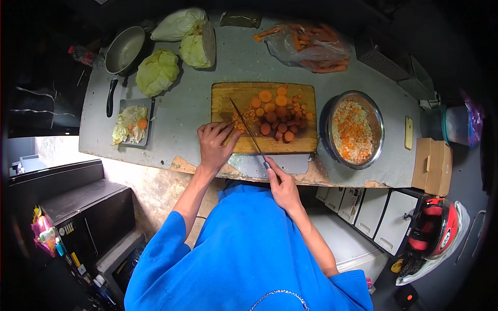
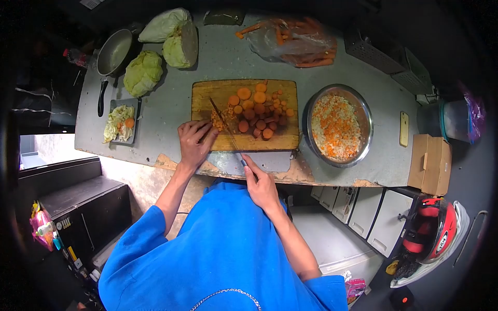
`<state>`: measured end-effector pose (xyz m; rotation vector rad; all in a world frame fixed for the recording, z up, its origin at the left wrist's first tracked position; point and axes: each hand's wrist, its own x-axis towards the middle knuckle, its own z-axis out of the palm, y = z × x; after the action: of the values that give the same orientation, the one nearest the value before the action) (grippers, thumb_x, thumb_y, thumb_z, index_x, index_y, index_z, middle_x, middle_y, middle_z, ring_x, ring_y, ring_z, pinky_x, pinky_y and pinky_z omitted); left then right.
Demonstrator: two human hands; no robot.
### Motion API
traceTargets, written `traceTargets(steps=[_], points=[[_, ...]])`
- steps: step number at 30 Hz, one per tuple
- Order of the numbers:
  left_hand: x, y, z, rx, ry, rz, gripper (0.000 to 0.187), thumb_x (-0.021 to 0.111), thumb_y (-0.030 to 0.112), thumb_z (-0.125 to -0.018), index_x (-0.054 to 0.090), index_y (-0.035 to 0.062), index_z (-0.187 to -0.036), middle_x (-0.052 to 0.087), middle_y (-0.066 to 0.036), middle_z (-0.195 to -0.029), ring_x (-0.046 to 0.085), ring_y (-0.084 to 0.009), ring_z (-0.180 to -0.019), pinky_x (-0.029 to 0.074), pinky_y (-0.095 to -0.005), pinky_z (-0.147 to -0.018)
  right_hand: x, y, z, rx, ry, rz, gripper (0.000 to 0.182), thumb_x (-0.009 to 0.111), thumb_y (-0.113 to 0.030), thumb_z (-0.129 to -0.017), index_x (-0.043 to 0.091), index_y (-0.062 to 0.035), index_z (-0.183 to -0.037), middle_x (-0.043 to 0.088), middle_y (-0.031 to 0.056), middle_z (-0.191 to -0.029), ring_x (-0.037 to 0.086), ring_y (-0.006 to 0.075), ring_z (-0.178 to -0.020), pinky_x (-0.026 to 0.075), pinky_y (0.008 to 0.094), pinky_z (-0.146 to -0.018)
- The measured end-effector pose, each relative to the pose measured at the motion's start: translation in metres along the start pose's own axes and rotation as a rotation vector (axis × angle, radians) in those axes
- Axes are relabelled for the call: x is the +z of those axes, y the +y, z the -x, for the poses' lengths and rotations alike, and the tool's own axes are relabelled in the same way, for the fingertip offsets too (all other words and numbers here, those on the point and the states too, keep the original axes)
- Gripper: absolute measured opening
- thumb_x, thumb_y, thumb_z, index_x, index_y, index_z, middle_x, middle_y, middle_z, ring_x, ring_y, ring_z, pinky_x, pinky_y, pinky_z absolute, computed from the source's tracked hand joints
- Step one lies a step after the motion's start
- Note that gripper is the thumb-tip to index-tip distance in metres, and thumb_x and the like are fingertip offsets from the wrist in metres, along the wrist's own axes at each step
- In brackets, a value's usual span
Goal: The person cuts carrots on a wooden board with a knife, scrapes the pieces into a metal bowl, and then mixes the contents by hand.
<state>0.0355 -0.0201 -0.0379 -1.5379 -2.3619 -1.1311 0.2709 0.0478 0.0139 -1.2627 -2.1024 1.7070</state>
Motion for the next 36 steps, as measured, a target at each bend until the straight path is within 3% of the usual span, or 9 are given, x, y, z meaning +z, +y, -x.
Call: traceTargets(steps=[1, 11, 14, 16, 19, 29, 31, 34, 36], points=[[-0.002, 0.003, -0.003, 0.021, -0.008, -0.014, 0.026, 0.084, 0.023, -0.085, 0.08, 0.0029, -0.101, 0.077, -0.009, -0.107, 0.064, -0.0259, -0.102, 0.04, -0.0415, -0.097, -0.003, -0.008, -0.001, 0.048, -0.014, 0.028, 0.041, 0.054, -0.026, -0.108, 0.06, -0.0103, -0.146, 0.065, 0.0171, -0.141, 0.059, 0.031, -0.136, 0.046, 0.0341, -0.109], [0.002, -0.01, -0.022, 0.03, -0.096, 0.024, 0.038, 0.084, 0.028, -0.082, 0.077, 0.009, -0.114, 0.074, -0.006, -0.12, 0.062, -0.0234, -0.106, 0.036, -0.0444, -0.101, -0.002, 0.009, 0.006, 0.033, 0.042, -0.135, 0.042, 0.054, -0.029, -0.109, 0.059, -0.011, -0.147, 0.069, 0.0178, -0.136, 0.068, 0.0203, -0.12, 0.048, 0.032, -0.103], [-0.001, -0.014, -0.035, 0.138, -0.147, 0.01, 0.037, 0.08, 0.025, -0.085, 0.076, 0.011, -0.119, 0.072, -0.003, -0.126, 0.06, -0.0229, -0.109, 0.035, -0.046, -0.103, -0.004, 0.012, 0.007, 0.042, 0.069, -0.098, 0.043, 0.055, -0.031, -0.109, 0.059, -0.0123, -0.148, 0.077, 0.0116, -0.106, 0.068, 0.0144, -0.09, 0.053, 0.0305, -0.088], [0.001, -0.015, -0.043, 0.202, -0.238, 0.001, 0.032, 0.076, 0.022, -0.086, 0.078, 0.0115, -0.116, 0.074, 0.0, -0.121, 0.06, -0.0229, -0.11, 0.034, -0.0477, -0.105, -0.007, 0.008, 0.008, 0.172, 0.038, -0.215, 0.045, 0.055, -0.033, -0.11, 0.057, -0.0131, -0.15, 0.062, 0.0008, -0.076, 0.055, 0.0088, -0.068, 0.05, 0.0284, -0.069], [0.006, -0.016, -0.045, 0.198, -0.201, 0.002, 0.025, 0.077, 0.021, -0.085, 0.08, 0.0114, -0.108, 0.076, 0.001, -0.114, 0.06, -0.0231, -0.108, 0.034, -0.0488, -0.105, -0.004, 0.006, 0.007, 0.165, 0.032, -0.316, 0.047, 0.055, -0.034, -0.11, 0.056, -0.013, -0.152, 0.048, -0.0042, -0.069, 0.047, 0.0057, -0.063, 0.044, 0.0263, -0.061], [0.014, 0.005, -0.025, 0.003, -0.056, -0.048, 0.014, 0.08, 0.02, -0.084, 0.08, 0.0121, -0.095, 0.076, 0.001, -0.099, 0.06, -0.0232, -0.108, 0.033, -0.0463, -0.103, 0.006, 0.005, 0.005, 0.124, -0.008, -0.292, 0.045, 0.055, -0.032, -0.11, 0.056, -0.014, -0.152, 0.048, -0.0036, -0.07, 0.045, 0.0059, -0.064, 0.044, 0.0258, -0.062], [0.014, 0.006, -0.024, -0.001, -0.039, -0.061, 0.013, 0.08, 0.019, -0.084, 0.08, 0.012, -0.095, 0.076, 0.001, -0.099, 0.06, -0.0231, -0.107, 0.033, -0.0459, -0.102, 0.005, 0.005, 0.003, 0.2, -0.032, -0.197, 0.044, 0.055, -0.03, -0.11, 0.057, -0.013, -0.15, 0.068, 0.0053, -0.082, 0.065, 0.0115, -0.075, 0.052, 0.0288, -0.073], [0.013, 0.007, -0.024, 0.013, -0.035, -0.06, 0.012, 0.08, 0.019, -0.084, 0.08, 0.0117, -0.093, 0.076, 0.0, -0.098, 0.061, -0.0233, -0.106, 0.033, -0.0461, -0.102, 0.011, 0.007, 0.0, 0.037, 0.073, -0.033, 0.043, 0.054, -0.029, -0.109, 0.058, -0.0106, -0.147, 0.076, 0.0182, -0.117, 0.074, 0.0242, -0.11, 0.053, 0.0327, -0.093], [0.013, 0.007, -0.023, 0.019, -0.033, -0.067, 0.012, 0.08, 0.019, -0.084, 0.08, 0.0115, -0.093, 0.076, 0.0, -0.098, 0.061, -0.0234, -0.105, 0.033, -0.0462, -0.102, 0.009, -0.002, -0.001, 0.03, 0.07, -0.007, 0.042, 0.054, -0.028, -0.109, 0.059, -0.0099, -0.147, 0.069, 0.0197, -0.129, 0.066, 0.0277, -0.122, 0.05, 0.0336, -0.101]])
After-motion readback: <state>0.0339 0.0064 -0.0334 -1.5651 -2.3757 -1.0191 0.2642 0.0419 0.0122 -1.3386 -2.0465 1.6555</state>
